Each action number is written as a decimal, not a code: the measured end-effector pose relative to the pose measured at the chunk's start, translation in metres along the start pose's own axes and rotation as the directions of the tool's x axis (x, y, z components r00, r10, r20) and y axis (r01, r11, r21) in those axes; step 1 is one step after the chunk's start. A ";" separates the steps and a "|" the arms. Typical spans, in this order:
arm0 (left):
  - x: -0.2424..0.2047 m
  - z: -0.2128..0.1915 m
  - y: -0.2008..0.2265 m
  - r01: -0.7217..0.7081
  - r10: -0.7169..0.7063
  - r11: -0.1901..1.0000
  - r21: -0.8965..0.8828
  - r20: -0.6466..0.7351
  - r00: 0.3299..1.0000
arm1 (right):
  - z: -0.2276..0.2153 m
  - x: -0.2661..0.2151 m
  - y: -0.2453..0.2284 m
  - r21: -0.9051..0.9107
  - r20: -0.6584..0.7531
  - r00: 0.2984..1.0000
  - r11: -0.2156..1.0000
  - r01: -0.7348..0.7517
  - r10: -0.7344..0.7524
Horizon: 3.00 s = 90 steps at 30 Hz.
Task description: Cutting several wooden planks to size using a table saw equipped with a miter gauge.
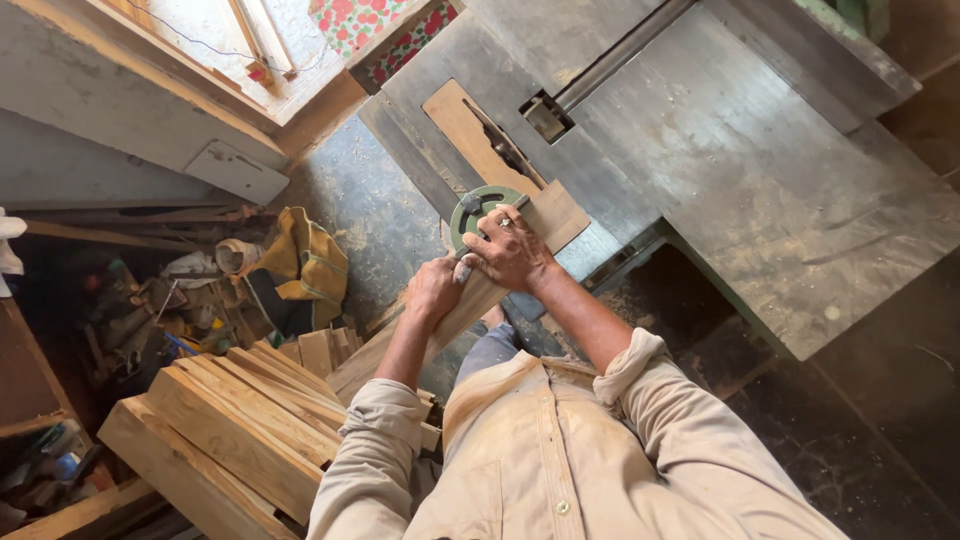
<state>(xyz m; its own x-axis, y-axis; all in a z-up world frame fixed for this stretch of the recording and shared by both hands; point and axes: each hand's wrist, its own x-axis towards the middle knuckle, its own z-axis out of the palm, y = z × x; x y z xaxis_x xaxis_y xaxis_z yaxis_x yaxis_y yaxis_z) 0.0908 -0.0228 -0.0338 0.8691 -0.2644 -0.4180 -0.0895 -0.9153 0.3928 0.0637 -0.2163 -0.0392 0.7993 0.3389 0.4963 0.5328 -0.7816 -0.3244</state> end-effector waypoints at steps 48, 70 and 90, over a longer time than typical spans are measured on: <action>0.015 -0.018 -0.001 0.054 -0.054 0.999 0.008 0.008 0.999 | 0.013 0.020 0.010 0.008 -0.010 1.000 1.000 0.008 -0.008; 0.010 -0.006 -0.001 0.027 -0.027 1.000 -0.010 -0.001 1.000 | 0.006 0.009 0.007 -0.016 -0.017 1.000 1.000 0.019 -0.020; 0.014 -0.026 0.003 0.061 -0.061 0.997 -0.038 -0.001 0.998 | 0.015 0.022 0.011 -0.021 -0.033 0.999 0.999 0.027 -0.028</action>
<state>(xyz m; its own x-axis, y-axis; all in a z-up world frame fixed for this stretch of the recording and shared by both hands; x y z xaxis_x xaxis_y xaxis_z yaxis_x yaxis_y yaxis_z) 0.1152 -0.0218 -0.0174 0.8737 -0.2072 -0.4402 -0.0177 -0.9177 0.3969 0.0916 -0.2097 -0.0433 0.7747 0.3432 0.5310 0.5484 -0.7828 -0.2942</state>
